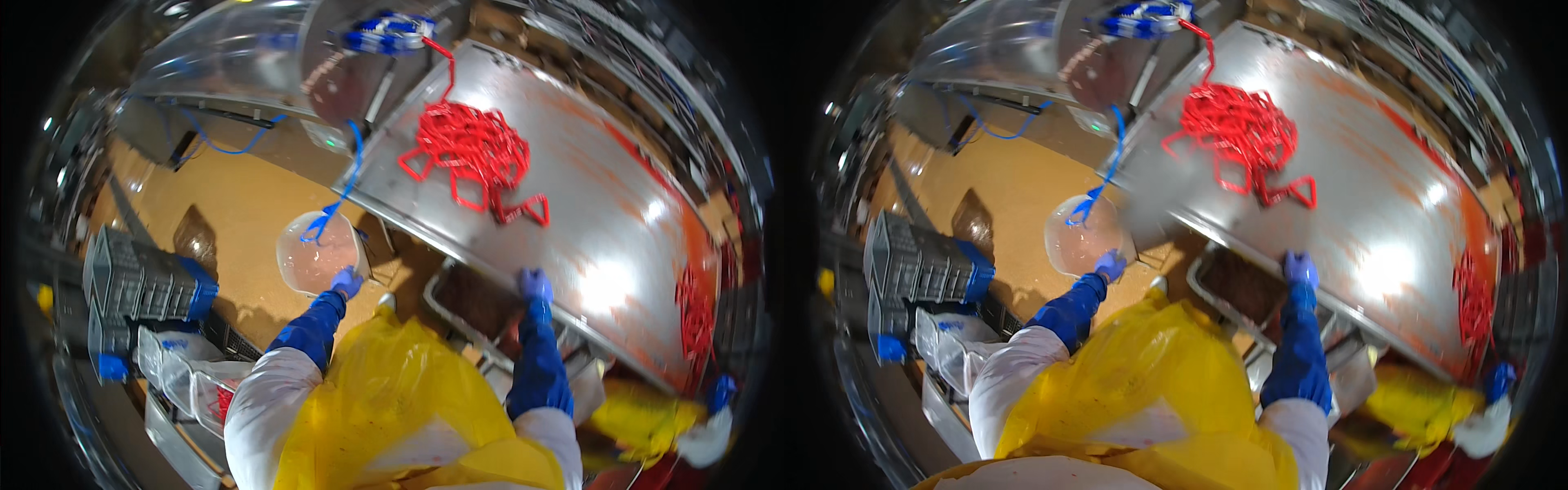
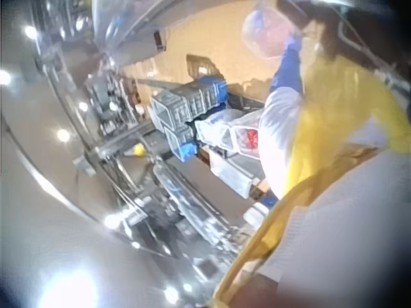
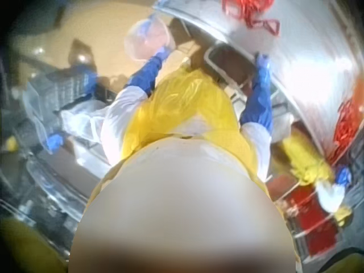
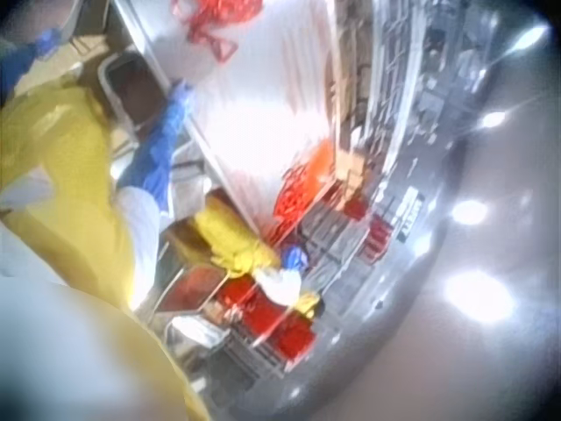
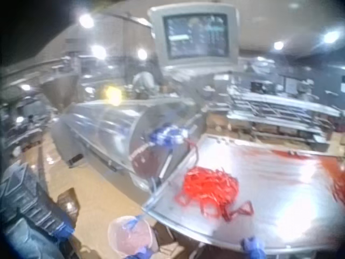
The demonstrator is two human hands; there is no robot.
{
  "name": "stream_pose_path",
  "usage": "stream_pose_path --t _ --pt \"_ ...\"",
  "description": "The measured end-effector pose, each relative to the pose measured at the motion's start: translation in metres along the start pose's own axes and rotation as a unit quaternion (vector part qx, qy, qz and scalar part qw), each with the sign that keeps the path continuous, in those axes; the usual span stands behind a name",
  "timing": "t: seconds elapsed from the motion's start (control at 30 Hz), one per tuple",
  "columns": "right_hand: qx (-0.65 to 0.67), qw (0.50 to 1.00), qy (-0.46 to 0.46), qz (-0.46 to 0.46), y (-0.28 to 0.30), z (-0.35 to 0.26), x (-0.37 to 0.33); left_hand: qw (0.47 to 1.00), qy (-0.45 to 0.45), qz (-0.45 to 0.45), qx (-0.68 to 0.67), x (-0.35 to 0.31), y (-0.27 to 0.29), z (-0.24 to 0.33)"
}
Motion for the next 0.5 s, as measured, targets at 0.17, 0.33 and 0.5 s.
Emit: stream_pose_path --t 0.17,0.33,0.5 --pt "0.003 0.999 -0.038 0.017 0.0 0.006 0.001 0.999 -0.002 0.014 0.037 0.01 -0.001 0.008" --pt "0.003 0.999 -0.04 0.018 0.0 0.008 0.007 0.999 0.012 -0.005 0.049 0.012 0.002 0.026" --pt "0.023 0.998 -0.042 0.03 0.0 0.007 0.0 0.998 0.007 0.021 0.059 0.011 0.001 0.02"
Point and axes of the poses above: each hand's wrist, its own x-axis towards the middle knuckle, its own y-axis out of the back of the hand, z = x × y, the point moved 2 cm from there along x, towards the middle knuckle, and after that the axes turned 15 degrees about -y, right-handed, at the moved point
